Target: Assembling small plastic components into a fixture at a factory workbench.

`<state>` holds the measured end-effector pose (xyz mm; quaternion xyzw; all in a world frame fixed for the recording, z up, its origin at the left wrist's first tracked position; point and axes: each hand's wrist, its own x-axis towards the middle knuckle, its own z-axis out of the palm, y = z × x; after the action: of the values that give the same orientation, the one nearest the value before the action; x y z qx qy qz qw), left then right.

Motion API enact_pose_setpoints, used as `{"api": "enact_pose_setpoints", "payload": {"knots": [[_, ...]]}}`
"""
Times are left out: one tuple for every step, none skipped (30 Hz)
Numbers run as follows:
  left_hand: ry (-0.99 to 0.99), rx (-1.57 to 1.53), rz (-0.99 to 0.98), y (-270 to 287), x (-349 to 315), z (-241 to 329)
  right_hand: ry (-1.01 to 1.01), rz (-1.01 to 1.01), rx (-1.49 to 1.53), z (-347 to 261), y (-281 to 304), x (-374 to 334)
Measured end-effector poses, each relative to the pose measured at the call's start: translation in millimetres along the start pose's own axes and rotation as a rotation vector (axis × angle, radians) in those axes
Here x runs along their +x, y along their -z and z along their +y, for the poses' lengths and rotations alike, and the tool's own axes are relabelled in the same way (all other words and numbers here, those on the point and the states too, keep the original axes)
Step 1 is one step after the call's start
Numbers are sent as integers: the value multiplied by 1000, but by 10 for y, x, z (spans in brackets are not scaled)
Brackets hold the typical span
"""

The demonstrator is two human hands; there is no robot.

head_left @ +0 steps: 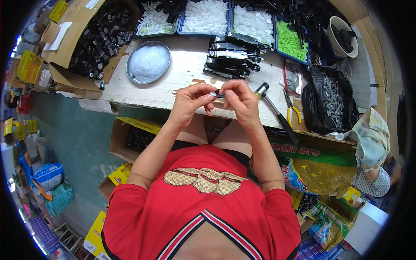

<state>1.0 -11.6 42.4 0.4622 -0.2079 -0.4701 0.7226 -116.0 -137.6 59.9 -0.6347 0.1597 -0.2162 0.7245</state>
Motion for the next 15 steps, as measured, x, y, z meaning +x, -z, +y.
{"api": "enact_pose_setpoints", "payload": {"knots": [[-16, -3, 7, -2, -4, -2, 17, 29, -83, 22, -25, -7], [-31, -7, 15, -2, -7, -4, 16, 29, -83, 25, -35, -4], [-31, -8, 16, 2, -3, -11, 110, 23, -246, 24, -43, -1], [-44, -13, 20, 12, 2, -21, 203, 15, -408, 22, -58, 5], [-58, -17, 24, 21, 3, -28, 258, 19, -487, -6, -82, 15], [-58, -18, 27, 27, -5, -30, 257, 17, -487, 6, -99, 26], [-68, -4, 35, 30, -13, -33, 326, 17, -554, 24, -112, 40], [-78, 10, 44, 34, -19, -36, 394, 18, -621, 40, -119, 56], [-78, 9, 45, 41, -23, -40, 394, 16, -622, 54, -122, 75], [-94, 20, 53, 46, -25, -45, 457, 13, -690, 66, -120, 97], [-110, 31, 61, 50, -26, -49, 521, 8, -758, 72, -120, 112], [-109, 29, 61, 44, -22, -44, 520, 7, -760, 62, -121, 120], [-127, 74, 64, 37, -18, -33, 542, 0, -792, 49, -126, 130], [-144, 118, 66, 37, -15, -24, 563, -7, -824, 41, -130, 138], [-144, 117, 70, 50, -11, -21, 562, -11, -823, 40, -129, 147]]}}
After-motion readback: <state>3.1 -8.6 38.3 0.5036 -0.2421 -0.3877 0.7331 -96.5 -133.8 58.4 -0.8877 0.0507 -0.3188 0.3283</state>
